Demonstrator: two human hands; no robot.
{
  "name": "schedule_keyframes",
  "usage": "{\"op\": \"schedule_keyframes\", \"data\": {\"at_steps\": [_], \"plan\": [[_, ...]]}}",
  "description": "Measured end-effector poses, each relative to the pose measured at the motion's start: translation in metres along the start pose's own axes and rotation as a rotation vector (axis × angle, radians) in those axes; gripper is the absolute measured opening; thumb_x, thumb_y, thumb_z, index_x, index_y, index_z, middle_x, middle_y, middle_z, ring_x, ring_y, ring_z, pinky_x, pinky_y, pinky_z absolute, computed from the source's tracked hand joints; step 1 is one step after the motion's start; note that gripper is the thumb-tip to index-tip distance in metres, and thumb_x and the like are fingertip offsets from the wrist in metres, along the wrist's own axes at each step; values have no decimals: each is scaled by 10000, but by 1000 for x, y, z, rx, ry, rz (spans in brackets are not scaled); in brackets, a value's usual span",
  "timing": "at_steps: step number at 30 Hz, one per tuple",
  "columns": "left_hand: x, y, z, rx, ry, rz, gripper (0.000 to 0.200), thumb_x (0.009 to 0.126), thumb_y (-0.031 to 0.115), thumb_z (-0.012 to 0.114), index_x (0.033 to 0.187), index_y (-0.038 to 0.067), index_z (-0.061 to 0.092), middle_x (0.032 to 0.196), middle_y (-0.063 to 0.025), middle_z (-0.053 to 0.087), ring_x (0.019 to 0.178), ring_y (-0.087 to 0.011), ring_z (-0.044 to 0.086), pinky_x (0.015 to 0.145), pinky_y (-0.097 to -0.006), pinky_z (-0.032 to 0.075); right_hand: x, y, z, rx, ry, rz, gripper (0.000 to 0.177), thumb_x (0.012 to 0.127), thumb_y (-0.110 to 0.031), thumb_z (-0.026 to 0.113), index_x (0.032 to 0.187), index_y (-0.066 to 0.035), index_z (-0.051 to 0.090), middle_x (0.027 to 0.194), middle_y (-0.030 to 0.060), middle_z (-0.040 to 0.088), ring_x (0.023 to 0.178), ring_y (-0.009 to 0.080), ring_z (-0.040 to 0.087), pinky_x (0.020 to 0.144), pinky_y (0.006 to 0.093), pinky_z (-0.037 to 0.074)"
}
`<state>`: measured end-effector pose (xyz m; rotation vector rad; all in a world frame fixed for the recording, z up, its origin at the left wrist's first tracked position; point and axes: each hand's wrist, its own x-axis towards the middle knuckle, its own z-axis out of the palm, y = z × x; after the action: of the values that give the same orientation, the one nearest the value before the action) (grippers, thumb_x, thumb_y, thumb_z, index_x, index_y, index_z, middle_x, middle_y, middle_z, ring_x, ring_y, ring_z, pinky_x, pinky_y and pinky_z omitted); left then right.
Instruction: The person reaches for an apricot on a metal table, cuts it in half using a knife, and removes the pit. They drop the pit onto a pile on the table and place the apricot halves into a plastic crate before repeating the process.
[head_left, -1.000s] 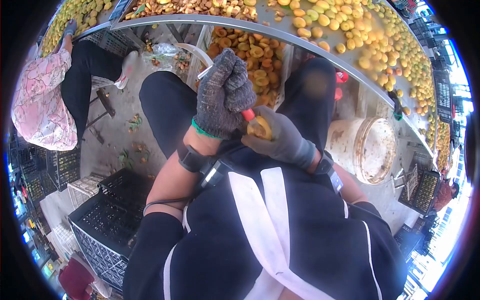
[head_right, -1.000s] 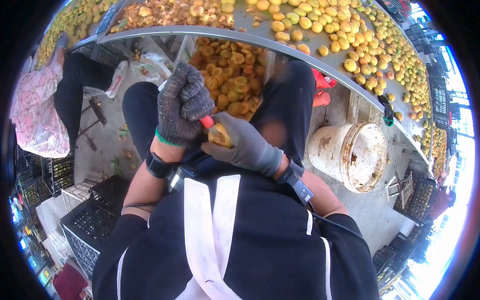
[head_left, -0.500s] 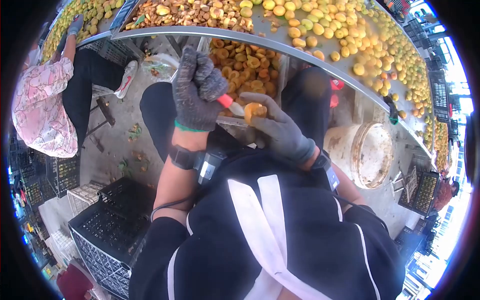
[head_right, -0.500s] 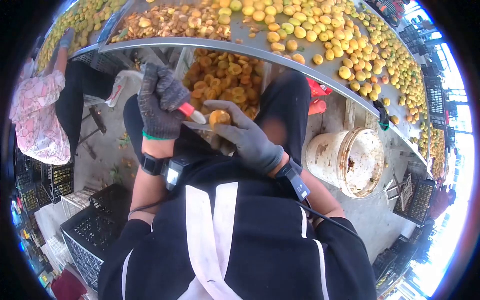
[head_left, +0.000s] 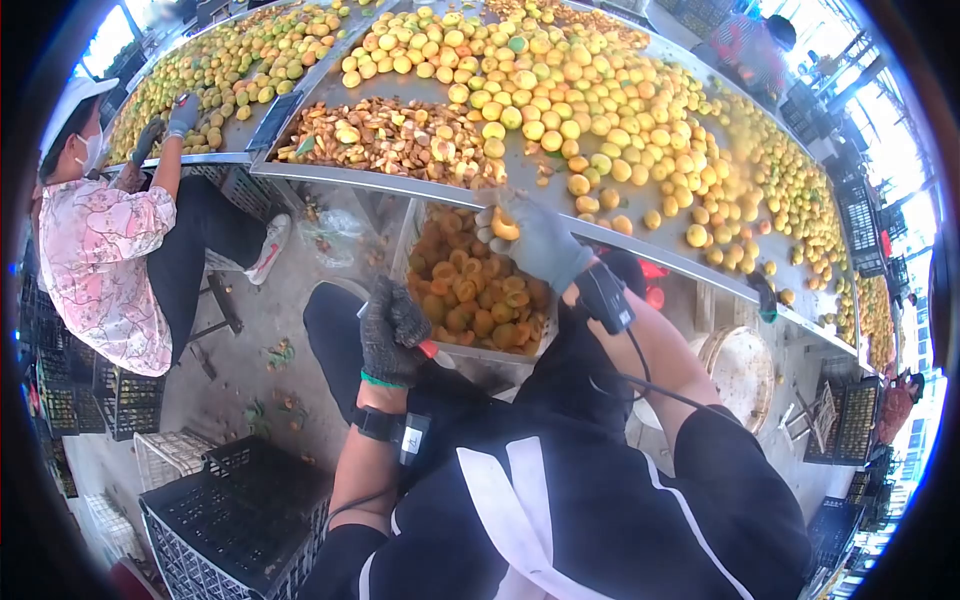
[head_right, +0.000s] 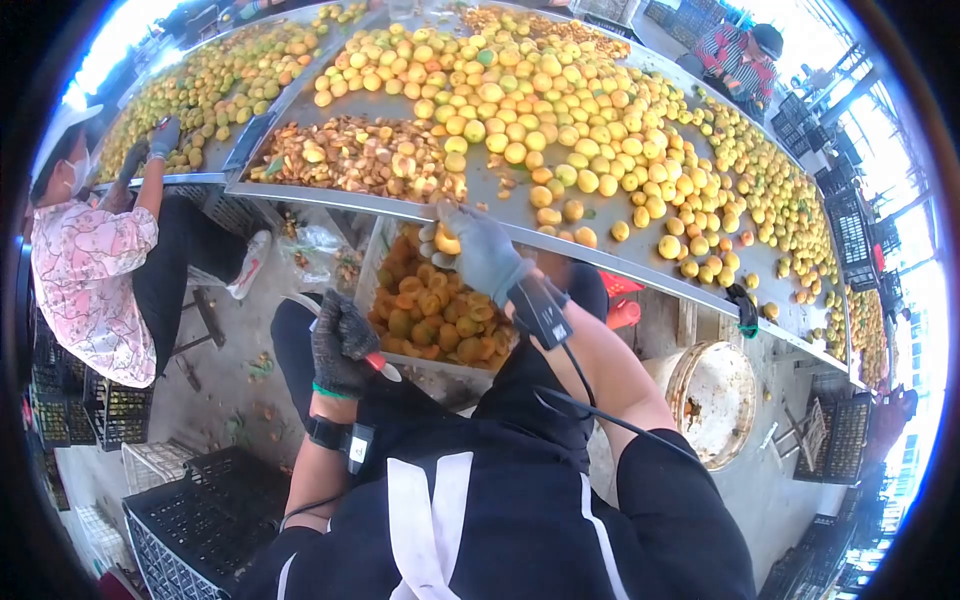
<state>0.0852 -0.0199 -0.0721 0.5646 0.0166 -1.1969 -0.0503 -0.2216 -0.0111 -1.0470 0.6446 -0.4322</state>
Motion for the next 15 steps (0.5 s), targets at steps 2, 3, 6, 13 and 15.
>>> {"op": "schedule_keyframes", "data": {"at_steps": [2,3,6,13,15], "plan": [[3,-4,-11,-16,17,-24,318,998,333,527,736,155,492,560,55,379,396,-87,346,389,-241,302,19,-14,2,-86,-25,-12,588,1002,-518,415,1185,15,585,943,65,622,745,120,573,589,217,458],[5,-7,-18,-29,36,-56,301,992,323,539,748,152,506,564,54,390,397,-89,350,389,-240,302,28,-23,6,-148,22,19,611,995,-540,409,1179,14,587,916,67,616,707,118,562,558,210,444],[12,-12,-27,-21,64,-100,256,975,312,571,788,139,546,572,51,405,399,-88,353,388,-239,301,78,-34,-4,-126,180,169,637,974,-581,426,1145,7,602,856,76,599,609,112,537,458,202,405],[19,-9,-33,3,106,-126,278,972,350,567,783,146,562,569,52,397,416,-87,348,393,-241,285,70,18,-14,198,-12,255,438,1014,-444,413,1020,-58,621,742,48,610,569,150,547,438,252,404],[19,-9,-37,20,109,-164,318,973,388,557,760,152,563,548,54,377,414,-88,343,397,-244,290,31,31,-8,55,-150,351,385,1009,-427,447,1082,-85,607,775,48,604,607,132,532,496,249,436]]}}
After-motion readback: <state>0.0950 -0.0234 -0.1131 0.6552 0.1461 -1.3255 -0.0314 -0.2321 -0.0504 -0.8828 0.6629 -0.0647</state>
